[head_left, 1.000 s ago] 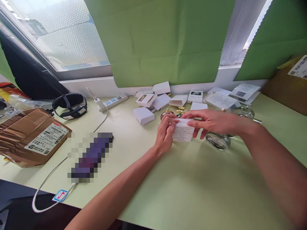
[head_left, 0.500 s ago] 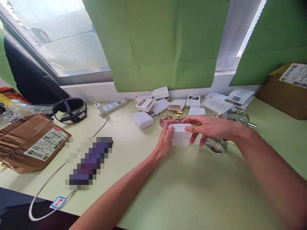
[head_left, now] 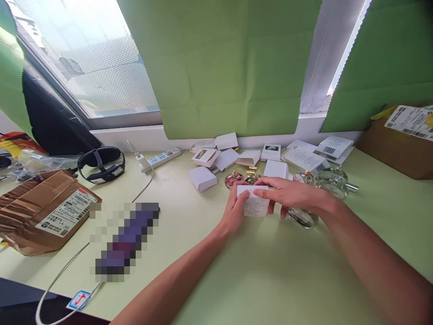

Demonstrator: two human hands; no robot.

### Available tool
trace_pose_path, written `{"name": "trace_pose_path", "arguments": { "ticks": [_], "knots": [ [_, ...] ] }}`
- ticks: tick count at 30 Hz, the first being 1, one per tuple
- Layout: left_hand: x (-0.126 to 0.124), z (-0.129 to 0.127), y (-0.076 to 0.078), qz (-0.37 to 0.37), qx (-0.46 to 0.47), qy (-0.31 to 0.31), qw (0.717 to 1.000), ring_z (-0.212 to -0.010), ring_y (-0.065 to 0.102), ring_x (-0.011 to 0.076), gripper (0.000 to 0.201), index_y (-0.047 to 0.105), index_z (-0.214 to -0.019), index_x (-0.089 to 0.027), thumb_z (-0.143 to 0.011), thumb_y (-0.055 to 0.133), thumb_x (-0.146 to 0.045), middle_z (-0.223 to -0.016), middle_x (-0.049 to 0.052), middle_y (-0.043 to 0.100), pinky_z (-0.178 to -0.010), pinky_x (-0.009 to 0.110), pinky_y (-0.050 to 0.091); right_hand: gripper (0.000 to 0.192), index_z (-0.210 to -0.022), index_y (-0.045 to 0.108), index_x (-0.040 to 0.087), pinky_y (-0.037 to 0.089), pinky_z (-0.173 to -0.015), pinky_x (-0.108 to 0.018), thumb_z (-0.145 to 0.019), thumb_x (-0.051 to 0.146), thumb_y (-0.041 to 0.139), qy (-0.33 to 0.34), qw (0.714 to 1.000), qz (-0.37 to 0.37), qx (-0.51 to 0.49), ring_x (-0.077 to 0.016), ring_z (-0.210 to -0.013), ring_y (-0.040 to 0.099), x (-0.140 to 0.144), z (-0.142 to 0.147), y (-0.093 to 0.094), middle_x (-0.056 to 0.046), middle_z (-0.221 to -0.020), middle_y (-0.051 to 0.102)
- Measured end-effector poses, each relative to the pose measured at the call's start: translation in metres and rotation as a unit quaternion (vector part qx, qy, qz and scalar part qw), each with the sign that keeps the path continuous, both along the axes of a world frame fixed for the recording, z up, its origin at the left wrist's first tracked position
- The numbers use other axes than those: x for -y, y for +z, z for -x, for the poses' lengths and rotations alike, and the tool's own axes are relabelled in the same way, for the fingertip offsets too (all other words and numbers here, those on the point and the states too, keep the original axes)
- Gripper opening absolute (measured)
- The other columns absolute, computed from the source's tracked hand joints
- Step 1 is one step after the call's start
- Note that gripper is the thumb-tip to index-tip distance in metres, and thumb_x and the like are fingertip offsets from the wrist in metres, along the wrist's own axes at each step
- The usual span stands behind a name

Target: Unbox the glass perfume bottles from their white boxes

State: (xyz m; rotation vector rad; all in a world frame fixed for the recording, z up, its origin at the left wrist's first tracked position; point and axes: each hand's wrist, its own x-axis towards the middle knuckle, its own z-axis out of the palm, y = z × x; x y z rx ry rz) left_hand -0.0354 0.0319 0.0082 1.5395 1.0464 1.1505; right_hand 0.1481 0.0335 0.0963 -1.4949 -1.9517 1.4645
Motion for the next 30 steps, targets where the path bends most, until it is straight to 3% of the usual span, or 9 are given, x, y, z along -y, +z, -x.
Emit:
{"name": "trace_pose_path", "arguments": {
  "ticks": [9,15,22,30],
  "knots": [
    [-0.002,-0.002,-0.001,-0.001,0.018,-0.002,1.0,-0.089,0.055,0.0201,0.024,0.051,-0.109,-0.023,-0.097,0.04,-0.04,-0.101,0.003,0.06,-0.076,0.03,0.042,0.047,-0.121,0.056,0.024,0.057,-0.048,-0.024,-0.093,0.062,0.053,-0.001,1.0,-0.008,-0.004,-0.0194,-0.08,0.07,-0.004,0.001,-0.006,-0.007,-0.096,0.068],
    [-0.002,0.001,-0.011,-0.011,0.043,-0.007,0.999,-0.089,0.054,0.0202,0.035,0.052,-0.108,-0.021,-0.101,0.032,-0.05,-0.101,0.004,0.061,-0.076,0.031,0.041,0.042,-0.114,0.06,0.024,0.053,-0.044,-0.022,-0.092,0.059,0.056,-0.014,0.999,-0.039,-0.005,-0.0177,-0.075,0.068,0.001,-0.002,0.003,-0.007,-0.097,0.068],
    [-0.006,0.001,-0.016,-0.001,0.043,0.016,0.999,-0.093,0.055,0.0208,0.035,0.055,-0.111,-0.022,-0.1,0.035,-0.049,-0.107,0.004,0.063,-0.079,0.032,0.043,0.033,-0.116,0.056,0.024,0.052,-0.042,-0.022,-0.093,0.048,0.058,0.004,0.999,-0.042,-0.002,-0.0166,-0.079,0.067,-0.003,-0.011,0.0,-0.009,-0.122,0.062],
    [-0.008,-0.002,-0.018,-0.037,0.033,0.008,0.999,-0.092,0.054,0.0204,0.033,0.054,-0.108,-0.022,-0.101,0.029,-0.043,-0.108,0.004,0.061,-0.079,0.031,0.042,0.036,-0.115,0.059,0.024,0.052,-0.04,-0.023,-0.086,0.045,0.066,-0.026,0.999,-0.027,0.007,-0.0187,-0.079,0.068,-0.004,-0.007,-0.001,-0.011,-0.119,0.066]
  ]
}}
